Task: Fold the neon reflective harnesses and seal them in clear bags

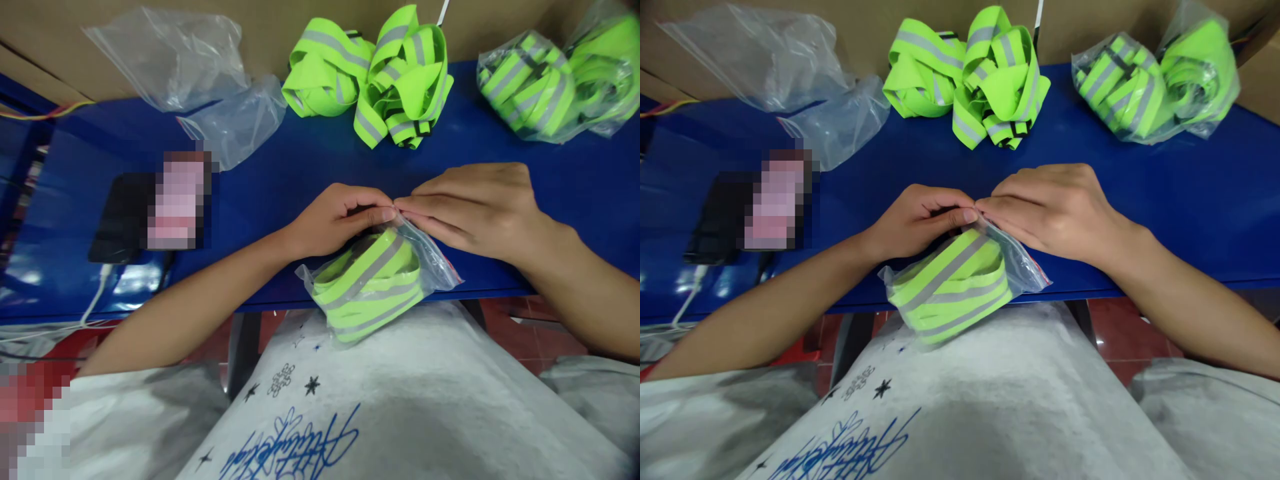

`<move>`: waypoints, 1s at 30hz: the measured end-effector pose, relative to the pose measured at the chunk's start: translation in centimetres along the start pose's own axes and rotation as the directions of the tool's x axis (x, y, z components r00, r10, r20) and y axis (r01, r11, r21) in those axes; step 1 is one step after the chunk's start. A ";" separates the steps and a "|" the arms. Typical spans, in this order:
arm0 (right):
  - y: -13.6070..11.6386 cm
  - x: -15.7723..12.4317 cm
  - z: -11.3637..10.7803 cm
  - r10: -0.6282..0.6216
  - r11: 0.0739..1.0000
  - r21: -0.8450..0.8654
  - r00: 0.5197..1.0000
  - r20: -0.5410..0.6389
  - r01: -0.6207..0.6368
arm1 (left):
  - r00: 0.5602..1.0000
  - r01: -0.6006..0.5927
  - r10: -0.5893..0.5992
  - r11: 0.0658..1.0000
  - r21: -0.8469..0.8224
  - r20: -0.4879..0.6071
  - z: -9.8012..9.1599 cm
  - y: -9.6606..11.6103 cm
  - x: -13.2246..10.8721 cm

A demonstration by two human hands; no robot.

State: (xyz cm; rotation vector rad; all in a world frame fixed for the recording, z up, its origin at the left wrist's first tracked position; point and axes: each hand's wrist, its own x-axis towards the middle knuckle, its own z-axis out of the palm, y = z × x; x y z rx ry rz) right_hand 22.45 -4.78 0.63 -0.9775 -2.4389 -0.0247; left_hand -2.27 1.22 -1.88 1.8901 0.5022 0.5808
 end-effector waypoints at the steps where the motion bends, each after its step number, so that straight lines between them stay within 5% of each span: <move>1: -0.1 0.1 -0.1 0.024 1.000 -0.019 1.000 0.014 -0.024 | 1.000 0.003 -0.003 1.000 -0.001 -0.001 0.0 0.0 0.0; 5: -0.5 0.2 0.1 0.084 0.996 -0.008 0.996 0.027 -0.084 | 0.999 0.025 -0.025 1.000 -0.012 0.026 0.0 0.1 0.2; 10: -0.4 0.2 0.7 -0.011 0.999 -0.043 0.999 -0.049 0.009 | 0.996 0.058 -0.055 0.997 -0.041 0.070 -0.1 0.6 0.1; 13: 0.0 0.4 0.8 -0.036 0.989 0.135 0.991 -0.129 0.054 | 0.994 0.056 -0.050 0.997 -0.049 0.100 -0.2 0.8 -0.1; 17: 0.8 0.7 0.7 0.029 0.919 0.395 0.998 -0.054 -0.006 | 0.997 0.014 -0.010 0.998 -0.057 0.074 0.0 0.7 -0.1; 22: 1.1 0.7 0.8 0.159 0.863 0.484 0.987 0.012 -0.145 | 0.999 0.016 -0.018 0.999 -0.046 -0.051 0.3 0.6 -0.2; 30: 0.6 0.6 1.5 0.324 0.648 0.661 0.922 0.213 -0.380 | 0.981 0.037 -0.045 0.998 -0.044 -0.187 0.6 0.8 -0.2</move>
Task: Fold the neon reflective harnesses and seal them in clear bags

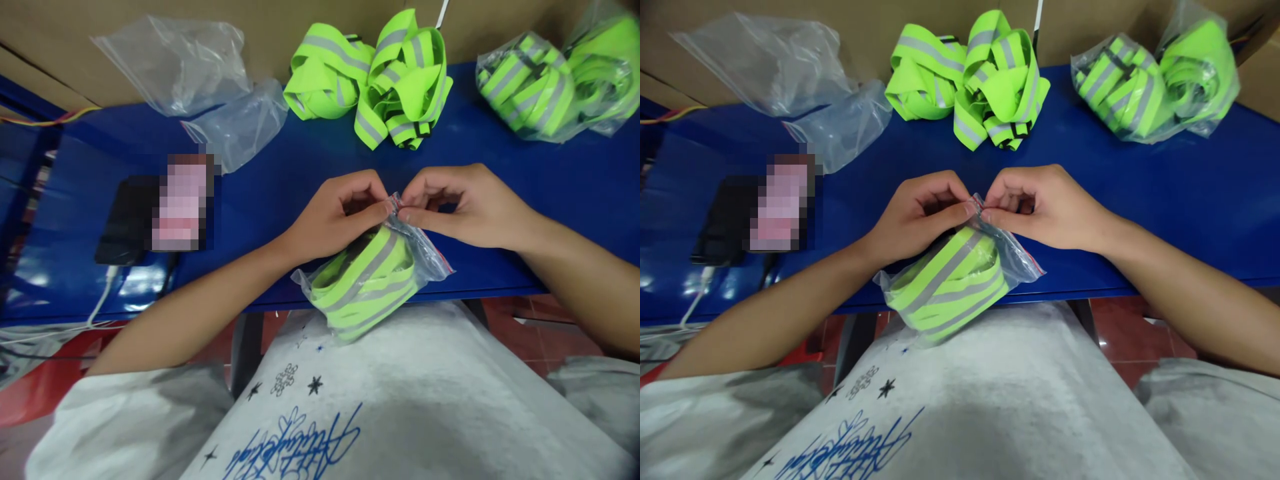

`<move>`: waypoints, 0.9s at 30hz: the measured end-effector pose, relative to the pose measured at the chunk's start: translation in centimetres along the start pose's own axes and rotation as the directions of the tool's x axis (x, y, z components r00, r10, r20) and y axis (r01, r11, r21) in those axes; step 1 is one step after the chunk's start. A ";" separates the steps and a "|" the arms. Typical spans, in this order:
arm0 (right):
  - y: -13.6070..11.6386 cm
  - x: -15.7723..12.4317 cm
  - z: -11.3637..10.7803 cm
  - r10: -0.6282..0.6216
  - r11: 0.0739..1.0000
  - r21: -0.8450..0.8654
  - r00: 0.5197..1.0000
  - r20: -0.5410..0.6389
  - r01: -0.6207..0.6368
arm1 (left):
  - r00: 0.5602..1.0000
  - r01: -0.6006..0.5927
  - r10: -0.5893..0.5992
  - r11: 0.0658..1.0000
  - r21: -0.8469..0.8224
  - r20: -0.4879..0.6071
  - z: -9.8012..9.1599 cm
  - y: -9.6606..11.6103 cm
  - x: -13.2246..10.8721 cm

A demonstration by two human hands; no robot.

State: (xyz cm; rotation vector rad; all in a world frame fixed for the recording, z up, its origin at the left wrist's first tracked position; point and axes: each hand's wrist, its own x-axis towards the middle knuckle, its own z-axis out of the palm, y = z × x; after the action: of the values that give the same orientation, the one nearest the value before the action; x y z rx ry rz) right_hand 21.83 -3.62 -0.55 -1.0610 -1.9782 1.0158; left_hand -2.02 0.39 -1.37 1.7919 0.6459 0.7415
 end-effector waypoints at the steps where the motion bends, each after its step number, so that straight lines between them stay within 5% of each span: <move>1: 0.0 0.0 0.2 0.001 1.000 0.002 1.000 -0.006 -0.001 | 1.000 -0.011 0.011 1.000 0.013 -0.005 0.0 -0.1 0.0; 9: -0.4 -0.2 1.0 -0.027 0.997 -0.071 0.998 -0.049 0.023 | 0.998 -0.053 0.051 0.995 0.080 0.034 -0.2 -0.7 0.0; 18: -0.4 0.2 1.3 -0.127 0.977 -0.169 0.991 0.043 0.132 | 0.995 -0.096 0.094 0.994 0.050 0.036 -0.3 -0.8 0.0; 22: -0.1 0.1 0.5 -0.193 0.953 -0.254 0.978 -0.080 0.167 | 0.997 -0.070 0.073 0.993 -0.098 0.029 -0.1 -0.9 0.3; 25: 1.1 0.0 -2.6 -0.222 0.952 -0.281 0.901 -0.372 0.118 | 1.000 0.024 -0.020 0.963 -0.267 0.015 0.0 -1.3 0.7; 27: 2.3 0.3 -6.1 -0.262 0.961 -0.237 0.725 -0.637 0.140 | 0.994 0.107 -0.107 0.934 -0.340 0.019 -0.1 -1.6 1.0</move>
State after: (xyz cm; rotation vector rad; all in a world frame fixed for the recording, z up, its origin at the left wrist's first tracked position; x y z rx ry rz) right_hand 27.51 -0.53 0.44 -1.0735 -1.5408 0.2659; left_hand -1.56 1.68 -2.69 1.4281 0.5711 0.7298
